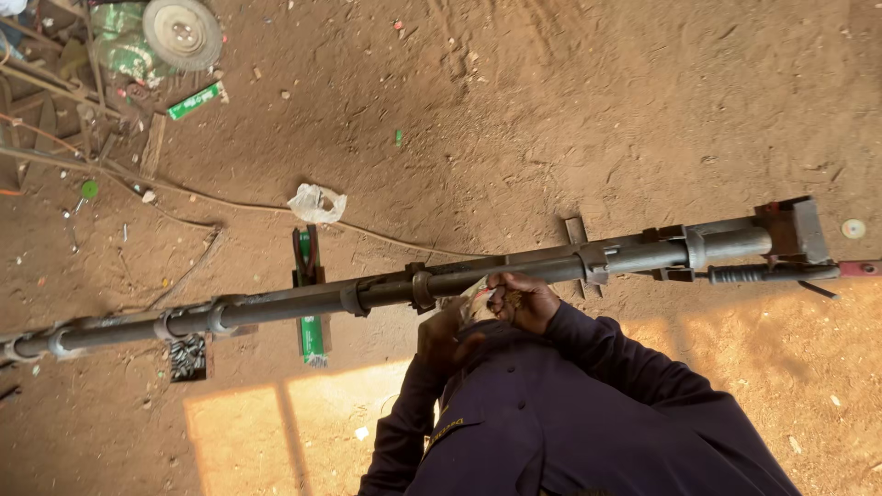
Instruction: The person opens a small packet and pours granular material into a joint on a long metal pipe assembly. They then rub the joint with both hands, remove a handle from the pipe, and reposition the pipe on the ground.
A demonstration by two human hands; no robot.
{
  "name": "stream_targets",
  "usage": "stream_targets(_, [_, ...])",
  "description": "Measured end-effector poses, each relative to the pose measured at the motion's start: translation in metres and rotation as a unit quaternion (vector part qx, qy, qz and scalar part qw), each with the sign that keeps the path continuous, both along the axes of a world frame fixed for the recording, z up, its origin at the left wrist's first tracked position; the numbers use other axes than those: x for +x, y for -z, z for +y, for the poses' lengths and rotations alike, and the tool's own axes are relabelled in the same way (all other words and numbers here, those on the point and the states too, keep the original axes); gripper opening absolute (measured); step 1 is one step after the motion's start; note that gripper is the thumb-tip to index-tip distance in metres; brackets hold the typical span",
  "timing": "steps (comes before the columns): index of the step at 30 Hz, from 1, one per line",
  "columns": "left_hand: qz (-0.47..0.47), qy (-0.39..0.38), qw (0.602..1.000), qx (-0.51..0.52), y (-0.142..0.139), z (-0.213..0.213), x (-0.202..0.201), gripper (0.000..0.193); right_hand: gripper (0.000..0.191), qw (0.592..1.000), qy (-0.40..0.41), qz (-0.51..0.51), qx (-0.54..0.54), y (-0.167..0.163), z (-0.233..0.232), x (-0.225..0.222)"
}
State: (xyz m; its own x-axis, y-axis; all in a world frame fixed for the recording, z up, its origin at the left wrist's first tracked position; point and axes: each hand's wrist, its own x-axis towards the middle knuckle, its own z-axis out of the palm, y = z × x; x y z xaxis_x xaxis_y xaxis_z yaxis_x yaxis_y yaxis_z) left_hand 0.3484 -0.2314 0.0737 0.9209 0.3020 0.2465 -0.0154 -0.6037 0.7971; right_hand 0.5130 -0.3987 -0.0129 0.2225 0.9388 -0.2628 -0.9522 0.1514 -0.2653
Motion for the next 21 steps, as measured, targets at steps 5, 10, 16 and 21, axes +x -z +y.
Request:
stream_targets(5, [-0.082, -0.018, 0.991, 0.109, -0.002, -0.001, 0.011, 0.021, 0.032, 1.0, -0.007, -0.013, -0.009, -0.005, 0.005, -0.002])
stream_targets(10, [-0.096, -0.011, 0.985, 0.14, 0.0, 0.005, 0.019, 0.014, 0.031, 1.0, -0.024, -0.001, 0.013, -0.011, 0.003, -0.005])
stream_targets(16, [-0.132, -0.004, 0.989, 0.073, 0.005, 0.011, 0.022, 0.003, 0.027, 1.0, 0.004, 0.021, -0.01, 0.0, 0.006, -0.005])
stream_targets(21, [-0.144, 0.002, 0.988, 0.056, 0.02, 0.015, 0.026, 0.006, 0.025, 0.999, -0.009, 0.031, -0.041, 0.002, 0.006, -0.005])
